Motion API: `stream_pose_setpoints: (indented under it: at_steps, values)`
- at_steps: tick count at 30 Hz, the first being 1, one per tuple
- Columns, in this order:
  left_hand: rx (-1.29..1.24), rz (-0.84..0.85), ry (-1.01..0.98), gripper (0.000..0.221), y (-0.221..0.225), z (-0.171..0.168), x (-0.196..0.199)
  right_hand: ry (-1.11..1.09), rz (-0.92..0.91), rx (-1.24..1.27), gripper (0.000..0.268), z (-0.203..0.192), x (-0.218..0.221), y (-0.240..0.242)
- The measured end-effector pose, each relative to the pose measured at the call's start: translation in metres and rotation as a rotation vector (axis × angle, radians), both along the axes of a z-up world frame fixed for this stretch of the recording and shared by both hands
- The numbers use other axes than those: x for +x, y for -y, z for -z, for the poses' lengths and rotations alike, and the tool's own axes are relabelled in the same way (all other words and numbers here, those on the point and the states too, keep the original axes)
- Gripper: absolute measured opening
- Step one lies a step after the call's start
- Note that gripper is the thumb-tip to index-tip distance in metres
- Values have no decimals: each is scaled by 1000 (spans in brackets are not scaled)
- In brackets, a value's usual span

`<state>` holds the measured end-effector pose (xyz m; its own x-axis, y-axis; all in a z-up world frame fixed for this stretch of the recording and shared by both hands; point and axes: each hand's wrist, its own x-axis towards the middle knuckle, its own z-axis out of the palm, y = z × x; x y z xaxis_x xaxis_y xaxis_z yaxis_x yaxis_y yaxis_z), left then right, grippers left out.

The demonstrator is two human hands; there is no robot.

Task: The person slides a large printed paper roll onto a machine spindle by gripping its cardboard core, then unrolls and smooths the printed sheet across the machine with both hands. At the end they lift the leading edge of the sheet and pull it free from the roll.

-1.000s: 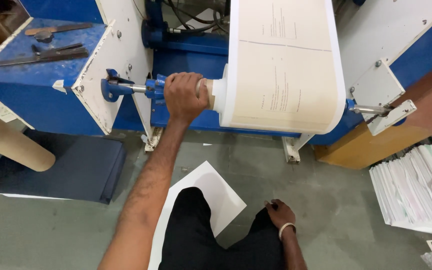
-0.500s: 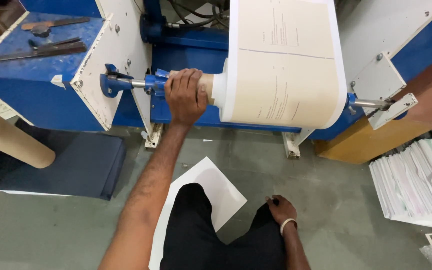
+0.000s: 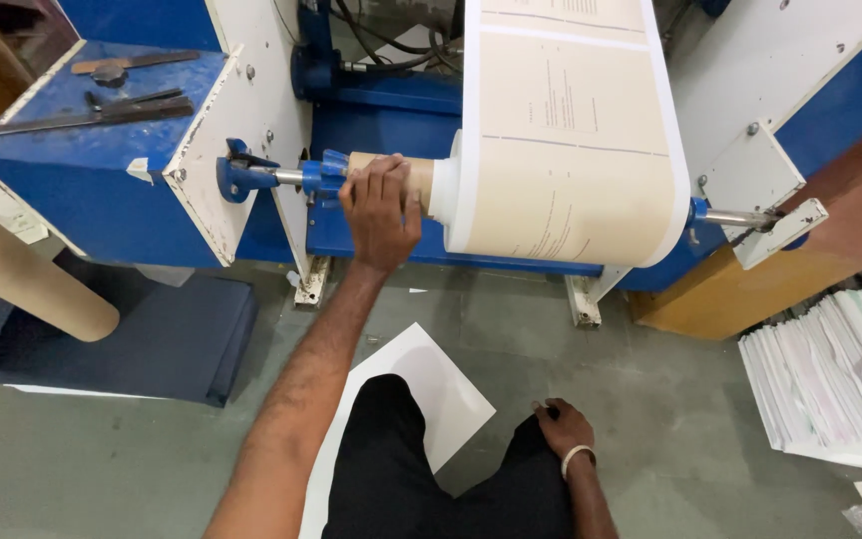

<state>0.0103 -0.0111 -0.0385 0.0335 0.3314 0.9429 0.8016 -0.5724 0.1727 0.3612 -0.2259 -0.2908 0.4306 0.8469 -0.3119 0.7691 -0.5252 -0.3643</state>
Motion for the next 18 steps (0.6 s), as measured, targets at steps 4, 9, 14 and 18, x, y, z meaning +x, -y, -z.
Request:
stream_pose_setpoints:
  at_steps: [4, 9, 14, 18]
  values:
    - [-243, -22, 83, 25, -13, -54, -6, 2, -20, 13, 61, 1, 0, 1]
    - [-543, 88, 124, 41, -57, -77, -15, -38, -32, 17, 60, -10, -10, 1]
    - [-891, -144, -244, 60, -57, -70, -11, 21, -69, 326, 51, 47, 18, -12]
    - [-769, -164, -216, 55, -40, -62, -15, -7, -6, 778, 41, -46, -9, -37]
